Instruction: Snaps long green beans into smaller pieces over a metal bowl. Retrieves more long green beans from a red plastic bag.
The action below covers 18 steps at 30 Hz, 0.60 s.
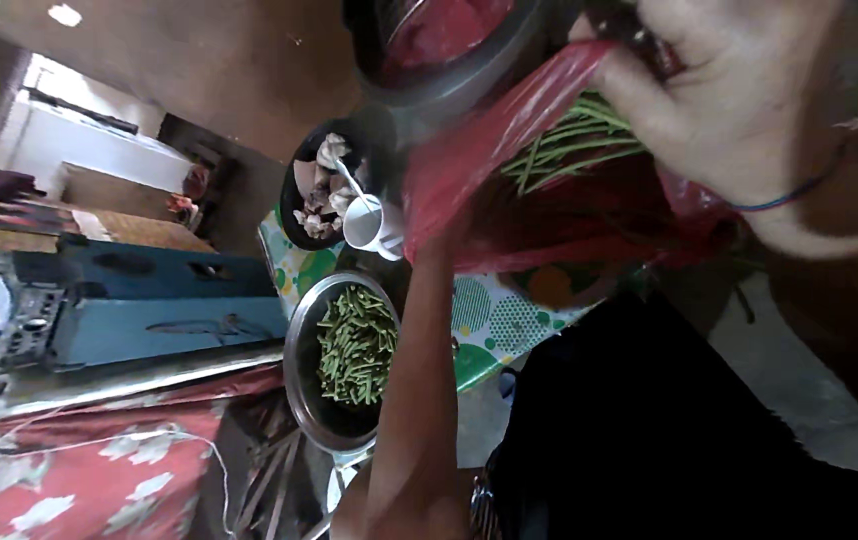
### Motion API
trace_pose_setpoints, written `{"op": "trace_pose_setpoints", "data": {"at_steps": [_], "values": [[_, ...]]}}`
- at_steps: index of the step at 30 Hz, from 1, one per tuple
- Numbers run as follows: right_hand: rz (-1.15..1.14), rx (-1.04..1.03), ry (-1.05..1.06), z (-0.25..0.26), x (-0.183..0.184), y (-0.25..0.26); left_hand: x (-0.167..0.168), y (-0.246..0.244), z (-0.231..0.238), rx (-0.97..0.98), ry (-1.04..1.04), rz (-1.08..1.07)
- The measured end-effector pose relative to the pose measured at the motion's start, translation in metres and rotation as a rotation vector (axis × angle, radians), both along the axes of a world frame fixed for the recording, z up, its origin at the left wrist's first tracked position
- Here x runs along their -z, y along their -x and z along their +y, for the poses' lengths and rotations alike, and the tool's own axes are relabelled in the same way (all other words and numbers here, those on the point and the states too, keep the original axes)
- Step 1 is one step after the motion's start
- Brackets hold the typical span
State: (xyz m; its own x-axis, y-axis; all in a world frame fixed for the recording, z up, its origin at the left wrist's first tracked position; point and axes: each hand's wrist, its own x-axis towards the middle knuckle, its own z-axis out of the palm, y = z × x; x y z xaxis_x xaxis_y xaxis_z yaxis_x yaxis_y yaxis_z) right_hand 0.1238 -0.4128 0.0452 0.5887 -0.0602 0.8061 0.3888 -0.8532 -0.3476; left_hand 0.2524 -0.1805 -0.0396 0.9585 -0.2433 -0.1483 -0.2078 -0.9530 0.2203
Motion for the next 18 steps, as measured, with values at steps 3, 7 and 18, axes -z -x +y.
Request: {"op": "trace_pose_setpoints", "data": {"at_steps": [3,7,18], "values": [[-0.02,-0.015,0.003,0.003,-0.001,-0.002,-0.003,-0.012,-0.009,-0.018,0.113,0.159],[0.004,-0.019,0.004,0.008,0.002,0.0,-0.006,-0.013,-0.01,-0.022,0.123,0.248],[0.095,-0.101,-0.025,0.013,0.012,-0.001,0.002,0.001,0.0,-0.027,-0.066,0.226]]}}
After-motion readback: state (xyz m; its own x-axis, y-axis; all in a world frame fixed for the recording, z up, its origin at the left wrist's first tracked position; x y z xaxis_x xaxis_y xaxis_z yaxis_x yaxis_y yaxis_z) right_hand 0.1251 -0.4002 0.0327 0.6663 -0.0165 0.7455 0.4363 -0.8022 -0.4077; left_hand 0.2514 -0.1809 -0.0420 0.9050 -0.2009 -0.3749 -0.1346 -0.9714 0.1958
